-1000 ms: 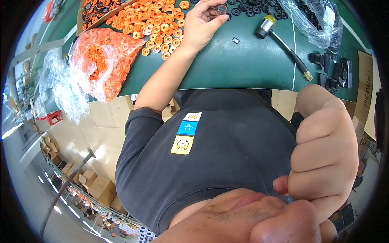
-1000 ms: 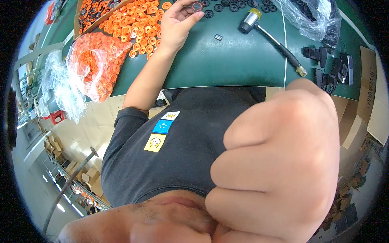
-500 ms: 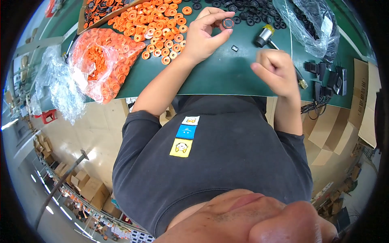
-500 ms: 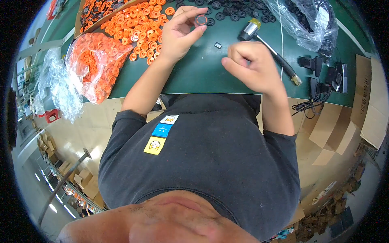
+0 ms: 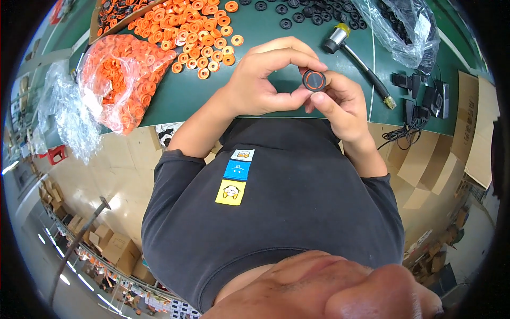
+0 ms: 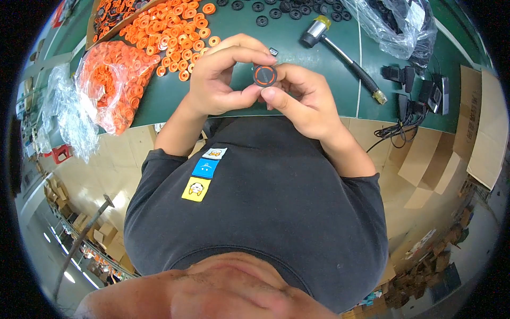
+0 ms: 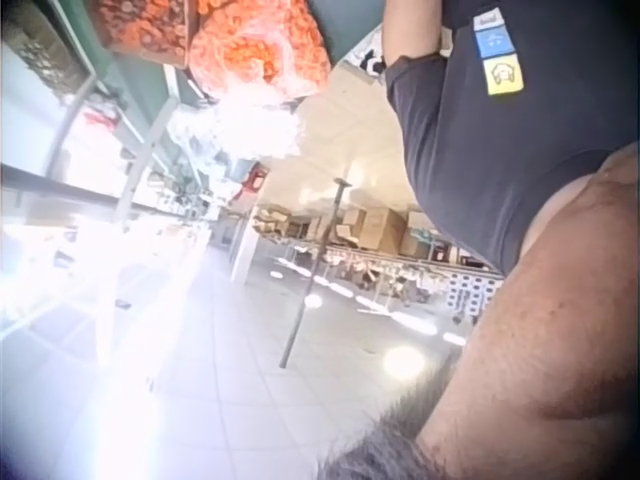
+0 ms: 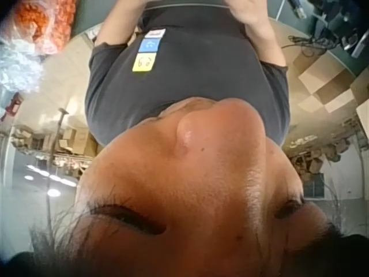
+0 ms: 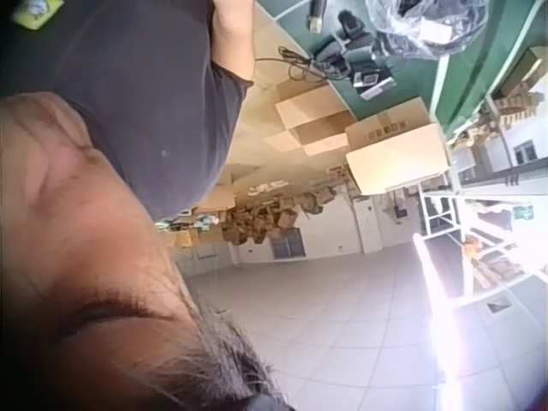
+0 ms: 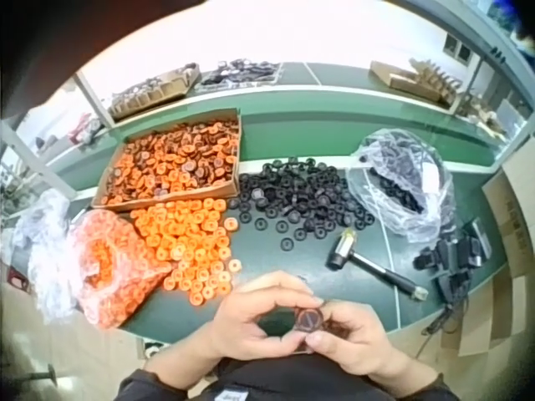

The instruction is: The person assembles circular plastic components by fitting round caps and rings together by hand and with a mallet, then places the finished pieces into a box.

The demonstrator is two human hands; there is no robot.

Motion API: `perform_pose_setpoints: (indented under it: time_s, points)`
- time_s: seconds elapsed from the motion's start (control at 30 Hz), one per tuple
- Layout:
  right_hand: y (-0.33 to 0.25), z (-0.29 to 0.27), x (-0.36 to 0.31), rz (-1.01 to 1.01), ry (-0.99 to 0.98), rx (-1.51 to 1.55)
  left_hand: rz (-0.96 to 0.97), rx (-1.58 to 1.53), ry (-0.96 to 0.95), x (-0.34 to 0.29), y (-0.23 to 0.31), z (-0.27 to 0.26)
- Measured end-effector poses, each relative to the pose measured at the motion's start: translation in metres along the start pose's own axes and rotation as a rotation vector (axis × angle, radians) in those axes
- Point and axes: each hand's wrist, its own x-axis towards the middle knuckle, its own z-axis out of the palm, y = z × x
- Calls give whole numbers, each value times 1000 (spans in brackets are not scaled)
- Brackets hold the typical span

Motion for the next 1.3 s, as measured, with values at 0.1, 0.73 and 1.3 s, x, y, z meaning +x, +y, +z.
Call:
perform_pose_setpoints:
  time_s: [0.1, 0.73, 1.3]
  points:
    - [0, 1, -1, 20, -3, -29, 10, 7, 11, -3, 3, 0]
    - [12, 8, 3, 41, 85, 90, 71, 324, -43, -8, 8, -9]
    - [23, -13, 5, 296, -1, 65, -22, 463, -148, -20, 14, -3]
